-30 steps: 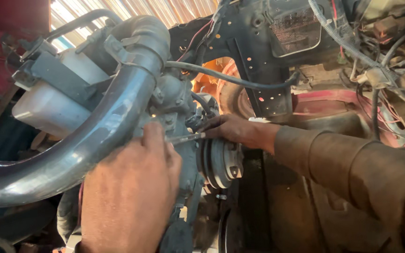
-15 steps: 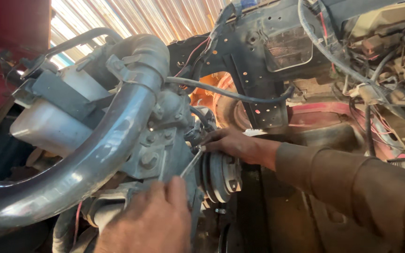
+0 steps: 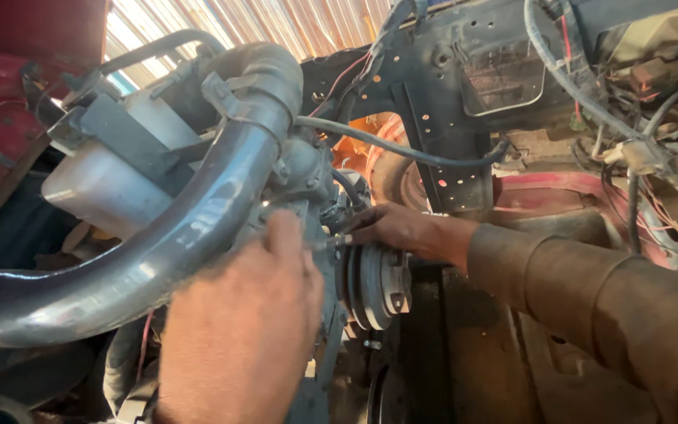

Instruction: The person uses a wrench to tighten bolts on a car engine component, likely the alternator or a bracket, while holding a hose with the other hand. The hands repeatedly adjust the wrench and reposition the hose throughout the clip.

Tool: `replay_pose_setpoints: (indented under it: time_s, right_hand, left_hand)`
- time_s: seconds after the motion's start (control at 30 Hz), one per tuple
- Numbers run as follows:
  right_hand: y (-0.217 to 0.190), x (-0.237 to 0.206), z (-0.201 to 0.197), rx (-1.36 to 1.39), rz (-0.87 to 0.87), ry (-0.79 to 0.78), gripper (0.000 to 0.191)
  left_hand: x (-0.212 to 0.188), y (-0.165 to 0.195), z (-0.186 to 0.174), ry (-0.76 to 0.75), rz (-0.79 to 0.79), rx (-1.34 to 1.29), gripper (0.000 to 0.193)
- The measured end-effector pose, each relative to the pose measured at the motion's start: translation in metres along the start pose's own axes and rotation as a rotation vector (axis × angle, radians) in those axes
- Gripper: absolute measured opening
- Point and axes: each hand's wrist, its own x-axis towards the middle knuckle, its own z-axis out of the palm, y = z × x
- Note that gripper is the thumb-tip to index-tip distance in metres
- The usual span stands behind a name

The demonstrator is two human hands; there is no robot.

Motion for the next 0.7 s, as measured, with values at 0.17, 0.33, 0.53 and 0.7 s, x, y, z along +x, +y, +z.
replay_pose_setpoints:
  time_s: [0.17,0.33,0.53,0.7]
  right_hand:
    - [-0.001,-0.005,-0.001,-0.013,-0.103,-0.05,0.031]
    - [0.002,-0.009,0.002,-0.07,-0.075,0.035,0.03]
    - [0.009,-0.008,0.002,0.005,0.04,0.118,0.028]
    - [0.009,-0.003,-0.001,-0.084,-0.021,0.1,0.028]
  left_hand:
    - [-0.026,0.032,0.03,-0.384,0.106,0.13,0.018]
    - [-0.041,0.03,0.059,-0.261,0.217,0.095,0.017]
    - [-0.027,0.008,0.024,-0.13,0.179,0.087,0.017]
    - [-0.002,-0.001,-0.011,0.006,0.01,0.239,0.043]
